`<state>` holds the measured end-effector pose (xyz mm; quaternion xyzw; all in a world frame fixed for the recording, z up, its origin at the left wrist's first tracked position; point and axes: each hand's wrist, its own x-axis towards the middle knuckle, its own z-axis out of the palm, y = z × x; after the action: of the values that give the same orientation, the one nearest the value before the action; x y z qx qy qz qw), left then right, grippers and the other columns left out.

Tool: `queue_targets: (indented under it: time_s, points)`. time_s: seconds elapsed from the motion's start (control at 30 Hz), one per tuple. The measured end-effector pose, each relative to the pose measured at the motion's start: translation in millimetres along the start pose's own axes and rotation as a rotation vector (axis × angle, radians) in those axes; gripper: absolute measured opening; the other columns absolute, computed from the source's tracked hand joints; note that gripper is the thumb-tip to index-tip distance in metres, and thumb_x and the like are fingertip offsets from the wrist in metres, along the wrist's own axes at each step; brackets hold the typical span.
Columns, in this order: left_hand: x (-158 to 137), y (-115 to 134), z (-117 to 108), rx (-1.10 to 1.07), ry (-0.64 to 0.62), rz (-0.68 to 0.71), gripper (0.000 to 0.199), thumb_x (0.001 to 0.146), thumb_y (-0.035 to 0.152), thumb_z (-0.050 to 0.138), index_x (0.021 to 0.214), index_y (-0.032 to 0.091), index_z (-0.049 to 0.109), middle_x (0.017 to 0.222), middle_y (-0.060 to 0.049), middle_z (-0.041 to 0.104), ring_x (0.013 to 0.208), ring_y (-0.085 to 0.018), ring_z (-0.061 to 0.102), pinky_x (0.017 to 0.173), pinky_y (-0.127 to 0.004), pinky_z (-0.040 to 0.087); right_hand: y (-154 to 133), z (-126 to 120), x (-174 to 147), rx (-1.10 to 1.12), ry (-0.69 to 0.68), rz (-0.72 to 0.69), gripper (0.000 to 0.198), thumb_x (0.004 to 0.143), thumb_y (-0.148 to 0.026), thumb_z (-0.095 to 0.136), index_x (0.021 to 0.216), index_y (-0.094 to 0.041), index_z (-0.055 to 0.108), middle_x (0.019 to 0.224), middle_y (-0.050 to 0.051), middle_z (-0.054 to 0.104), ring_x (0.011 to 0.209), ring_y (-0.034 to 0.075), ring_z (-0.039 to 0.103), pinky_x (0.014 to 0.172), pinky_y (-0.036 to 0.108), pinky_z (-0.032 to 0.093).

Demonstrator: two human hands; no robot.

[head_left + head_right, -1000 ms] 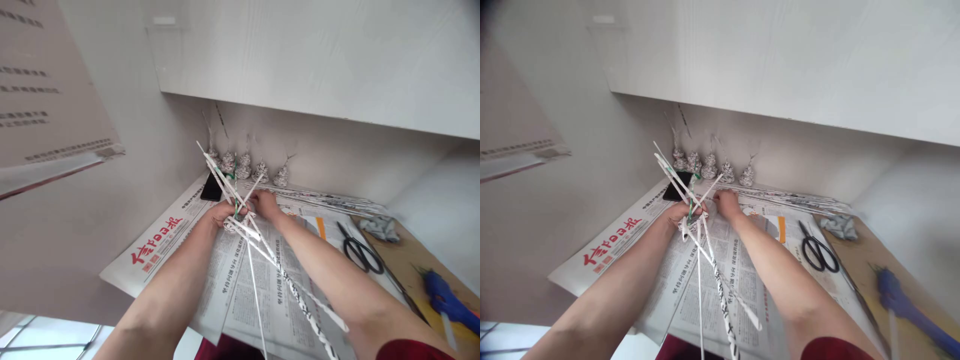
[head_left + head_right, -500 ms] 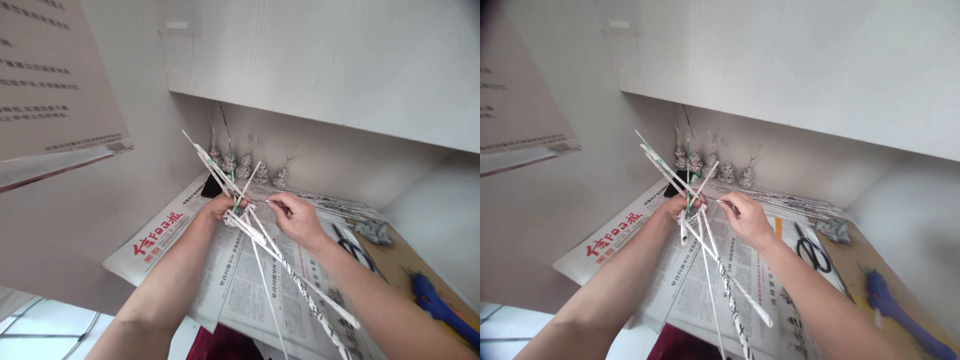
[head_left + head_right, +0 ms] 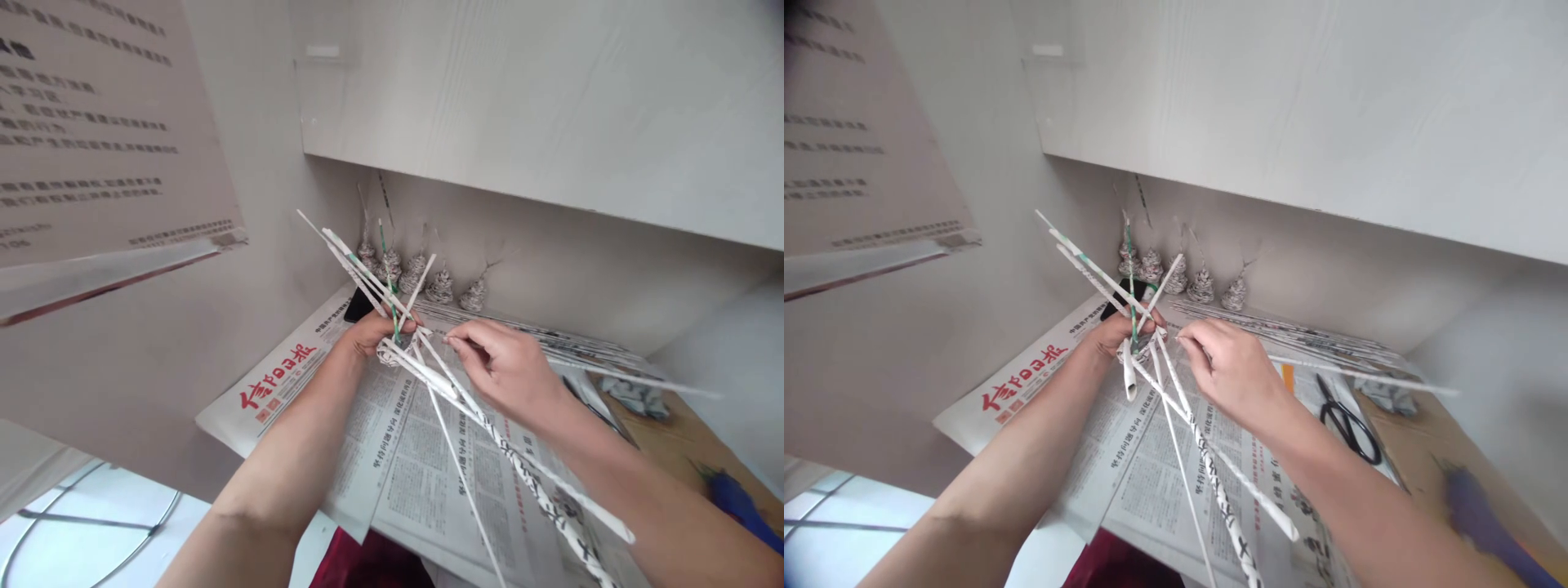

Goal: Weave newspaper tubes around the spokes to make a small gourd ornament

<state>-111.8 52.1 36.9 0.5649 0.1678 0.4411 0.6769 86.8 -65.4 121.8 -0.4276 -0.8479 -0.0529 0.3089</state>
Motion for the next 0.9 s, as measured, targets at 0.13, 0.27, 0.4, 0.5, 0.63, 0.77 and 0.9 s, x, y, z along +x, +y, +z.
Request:
queue_targets:
  time_s: [0.13,0.27,0.4,0.5,0.63,0.77,0.9]
  points:
    - [0,-2,1,0.014,0.008,-0.018,0.03,0.055,0.027,0.082,0.076,0.008,0.072,0.068,-0.007,0.069,0.061,-0.015,0.063,0.06,-0.025,0.047,0,-3,3,0.02,-0.038,0.098,0.017,0.087,-0.023,0.052,0.087,-0.023,0.069,0.068,-0.001,0.068,0.058,0.013,0.059,0.059,0.027,0.043]
    - [0,-2,3,0.03,0.027,-0.033,0.034,0.053,0.03,0.083,0.076,0.008,0.072,0.068,-0.007,0.069,0.06,-0.015,0.062,0.06,-0.026,0.047,-1,-6,3,0.065,-0.087,0.177,0.018,0.084,-0.022,0.052,0.088,-0.023,0.069,0.068,-0.001,0.069,0.055,0.013,0.06,0.054,0.026,0.042]
    - [0,-2,8,0.02,-0.04,-0.047,0.034,0.054,0.031,0.083,0.076,0.007,0.072,0.07,-0.009,0.07,0.06,-0.016,0.063,0.059,-0.027,0.047,2,-3,1,0.205,-0.092,0.325,0.017,0.084,-0.023,0.051,0.088,-0.024,0.067,0.075,-0.001,0.073,0.057,0.012,0.063,0.052,0.024,0.044]
    - [0,-3,16,-0.055,-0.095,-0.044,0.031,0.055,0.029,0.083,0.075,0.009,0.071,0.08,-0.012,0.072,0.069,-0.02,0.066,0.066,-0.03,0.049,11,4,1,0.291,-0.048,0.403,0.013,0.083,-0.025,0.052,0.088,-0.023,0.064,0.076,0.0,0.073,0.056,0.013,0.064,0.051,0.024,0.045]
    - [0,-3,24,-0.138,-0.141,-0.064,0.027,0.057,0.026,0.083,0.075,0.011,0.069,0.091,-0.013,0.072,0.081,-0.024,0.068,0.07,-0.033,0.05,25,15,1,0.356,0.002,0.451,0.013,0.084,-0.03,0.053,0.088,-0.021,0.061,0.074,0.002,0.073,0.051,0.014,0.064,0.048,0.025,0.045]
    - [0,-4,28,-0.113,-0.093,-0.055,0.028,0.055,0.025,0.084,0.073,0.01,0.069,0.074,-0.009,0.071,0.069,-0.019,0.066,0.064,-0.028,0.048,29,25,-1,0.325,0.021,0.488,0.013,0.085,-0.034,0.053,0.088,-0.022,0.059,0.068,0.0,0.071,0.051,0.016,0.064,0.05,0.026,0.045]
    - [0,-6,30,-0.108,-0.062,-0.059,0.029,0.054,0.025,0.084,0.073,0.01,0.069,0.068,-0.007,0.069,0.061,-0.015,0.062,0.06,-0.025,0.046,25,29,-3,0.214,0.077,0.462,0.014,0.085,-0.034,0.053,0.089,-0.023,0.061,0.07,0.001,0.072,0.057,0.017,0.065,0.053,0.027,0.045]
